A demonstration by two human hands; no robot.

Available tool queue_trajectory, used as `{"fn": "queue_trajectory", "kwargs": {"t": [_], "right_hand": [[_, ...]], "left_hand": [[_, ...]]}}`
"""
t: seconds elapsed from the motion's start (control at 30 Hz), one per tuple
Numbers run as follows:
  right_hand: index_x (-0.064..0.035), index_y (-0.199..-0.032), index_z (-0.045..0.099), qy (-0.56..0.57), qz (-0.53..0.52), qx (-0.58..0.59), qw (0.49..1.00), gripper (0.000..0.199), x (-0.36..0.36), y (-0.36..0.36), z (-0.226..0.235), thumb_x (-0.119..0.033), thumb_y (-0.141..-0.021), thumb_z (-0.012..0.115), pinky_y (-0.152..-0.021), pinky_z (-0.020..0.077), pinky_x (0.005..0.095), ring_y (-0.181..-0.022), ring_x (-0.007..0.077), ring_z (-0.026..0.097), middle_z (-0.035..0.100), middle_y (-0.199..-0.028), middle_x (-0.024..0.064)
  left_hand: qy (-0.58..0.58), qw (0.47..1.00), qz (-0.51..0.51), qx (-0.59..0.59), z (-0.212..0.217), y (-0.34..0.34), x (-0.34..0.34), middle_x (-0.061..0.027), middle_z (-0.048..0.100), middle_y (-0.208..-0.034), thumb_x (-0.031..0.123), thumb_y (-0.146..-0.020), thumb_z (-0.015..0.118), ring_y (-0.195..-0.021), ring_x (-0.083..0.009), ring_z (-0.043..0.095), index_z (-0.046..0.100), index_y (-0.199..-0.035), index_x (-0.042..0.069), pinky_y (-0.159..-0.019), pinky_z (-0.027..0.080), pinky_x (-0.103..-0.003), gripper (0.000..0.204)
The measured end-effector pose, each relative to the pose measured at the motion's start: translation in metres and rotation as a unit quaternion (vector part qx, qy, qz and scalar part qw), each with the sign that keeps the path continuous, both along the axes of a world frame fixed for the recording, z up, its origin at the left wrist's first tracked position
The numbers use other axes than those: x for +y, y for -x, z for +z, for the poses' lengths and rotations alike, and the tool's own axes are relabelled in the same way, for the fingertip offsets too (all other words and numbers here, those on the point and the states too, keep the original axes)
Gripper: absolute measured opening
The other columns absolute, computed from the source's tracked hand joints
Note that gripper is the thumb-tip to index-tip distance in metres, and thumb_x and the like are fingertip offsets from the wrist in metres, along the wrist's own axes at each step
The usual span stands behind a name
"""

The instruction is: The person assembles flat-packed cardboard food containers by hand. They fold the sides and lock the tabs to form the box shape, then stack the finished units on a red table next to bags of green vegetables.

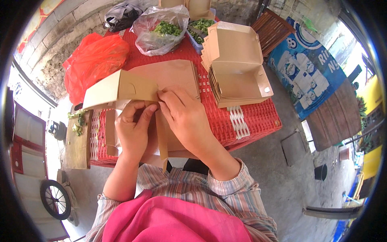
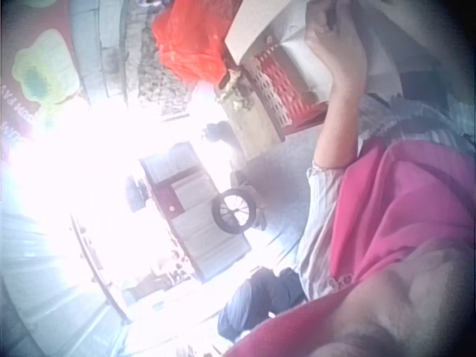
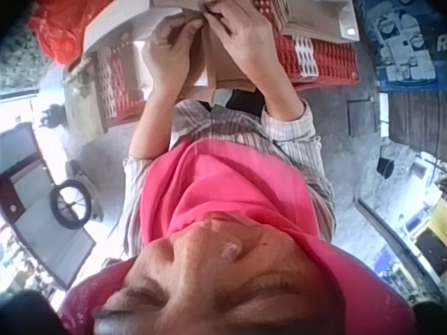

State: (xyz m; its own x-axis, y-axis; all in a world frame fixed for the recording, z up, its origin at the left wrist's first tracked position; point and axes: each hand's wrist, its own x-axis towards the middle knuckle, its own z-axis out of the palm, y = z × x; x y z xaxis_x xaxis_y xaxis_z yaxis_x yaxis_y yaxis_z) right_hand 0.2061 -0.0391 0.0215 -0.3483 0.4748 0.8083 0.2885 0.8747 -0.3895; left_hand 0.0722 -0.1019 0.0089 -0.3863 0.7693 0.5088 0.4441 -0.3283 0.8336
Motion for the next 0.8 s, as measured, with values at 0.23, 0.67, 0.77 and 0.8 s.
{"fn": "queue_trajectory", "kwargs": {"t": [0.23, 0.67, 0.77, 0.8], "right_hand": [[0.0008, -0.094, 0.064, -0.022, 0.014, -0.024, 0.999, 0.018, 0.001, -0.009, 0.004, 0.003, -0.077, 0.070, -0.069, 0.0520, 0.0366, -0.084, 0.0286, 0.063, 0.062, -0.092, 0.0105], [0.0011, -0.089, 0.068, 0.134, 0.050, 0.004, 0.990, 0.013, -0.001, -0.014, 0.010, -0.005, -0.080, 0.074, -0.065, 0.0479, 0.0318, -0.075, 0.0231, 0.063, 0.064, -0.084, 0.0085], [0.0012, -0.089, 0.069, 0.134, 0.046, 0.001, 0.990, 0.012, -0.001, -0.015, 0.013, -0.005, -0.080, 0.074, -0.065, 0.0468, 0.0308, -0.075, 0.0220, 0.062, 0.063, -0.084, 0.0081], [0.0013, -0.089, 0.069, 0.131, 0.041, -0.002, 0.991, 0.012, -0.001, -0.015, 0.014, -0.004, -0.080, 0.074, -0.064, 0.0464, 0.0303, -0.075, 0.0216, 0.062, 0.063, -0.083, 0.0081]], "left_hand": [[0.008, 0.999, -0.013, -0.052, -0.002, 0.008, -0.003, -0.0117, 0.072, -0.084, 0.006, -0.087, 0.072, -0.077, -0.0139, 0.068, 0.070, -0.096, 0.000, -0.070, 0.052, -0.027, 0.011], [-0.001, 0.997, -0.056, -0.058, -0.003, 0.007, -0.001, -0.0097, 0.068, -0.091, 0.004, -0.087, 0.071, -0.080, -0.0145, 0.066, 0.065, -0.094, -0.003, -0.072, 0.051, -0.026, 0.011], [-0.018, 0.999, -0.046, 0.005, 0.001, 0.006, -0.002, -0.0113, 0.068, -0.091, 0.004, -0.087, 0.070, -0.080, -0.0181, 0.067, 0.064, -0.094, -0.003, -0.071, 0.053, -0.028, 0.011], [-0.028, 0.998, -0.041, 0.027, 0.001, 0.005, -0.001, -0.0118, 0.068, -0.091, 0.004, -0.087, 0.070, -0.080, -0.0194, 0.068, 0.064, -0.094, -0.003, -0.071, 0.053, -0.028, 0.012]]}}
